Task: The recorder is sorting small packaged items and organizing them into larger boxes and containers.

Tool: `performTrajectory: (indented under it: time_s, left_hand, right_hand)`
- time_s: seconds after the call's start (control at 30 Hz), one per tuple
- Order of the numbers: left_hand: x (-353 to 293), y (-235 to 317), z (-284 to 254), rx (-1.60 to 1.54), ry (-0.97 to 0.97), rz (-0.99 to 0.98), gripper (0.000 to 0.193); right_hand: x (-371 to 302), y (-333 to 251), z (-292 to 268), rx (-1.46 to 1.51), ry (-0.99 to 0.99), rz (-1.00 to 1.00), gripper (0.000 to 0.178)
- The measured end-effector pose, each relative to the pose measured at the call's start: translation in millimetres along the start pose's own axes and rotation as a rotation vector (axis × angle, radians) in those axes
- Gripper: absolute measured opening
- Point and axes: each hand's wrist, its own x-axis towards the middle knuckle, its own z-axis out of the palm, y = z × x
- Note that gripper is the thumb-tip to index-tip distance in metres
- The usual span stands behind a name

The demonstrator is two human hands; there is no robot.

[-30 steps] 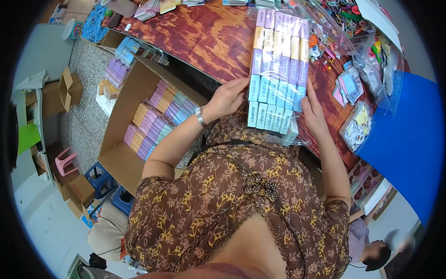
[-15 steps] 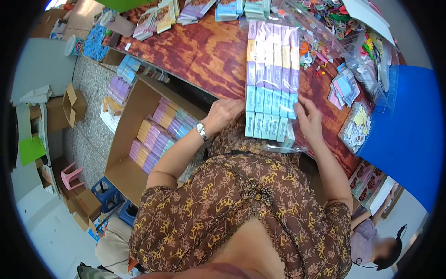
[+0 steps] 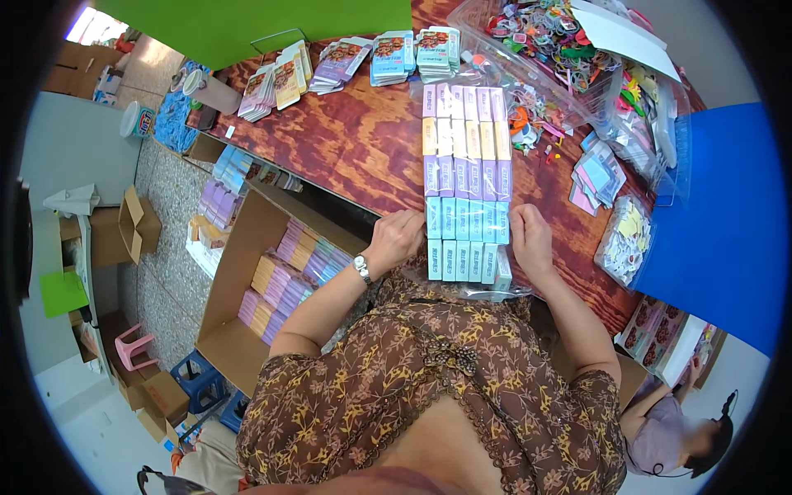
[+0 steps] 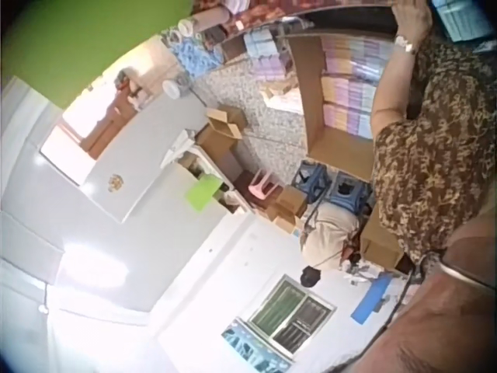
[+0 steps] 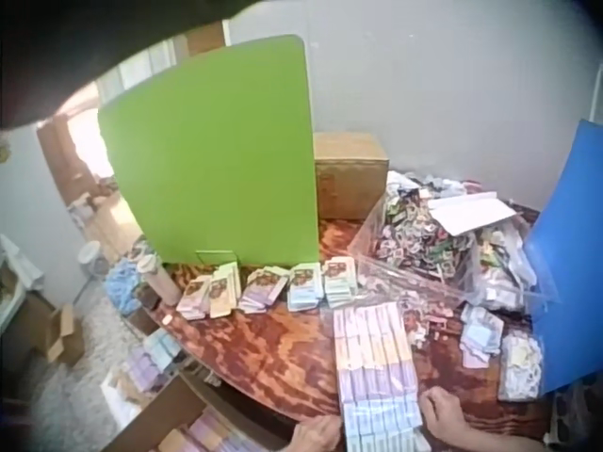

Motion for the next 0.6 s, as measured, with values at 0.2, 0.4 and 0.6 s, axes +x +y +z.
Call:
performTrajectory:
  time_s: [0.2,0.4,0.6]
  left_hand:
    - [-16,-1,-27,-0.053,-0.124,0.052,0.022]
    - [-30,3,-44,-0.077,-0.269,0.143,0.024]
    - [-47,14,-50,-0.102,-0.417,0.211,0.026]
  right_hand:
    - [-4,1,-12,-0.002,-0.243,-0.164,0.012]
    - [-12,-2,-28,0.024,-0.47,-0.186,0.009]
    - [-22,1,-33,-0.074,-0.59,-0.404,0.013]
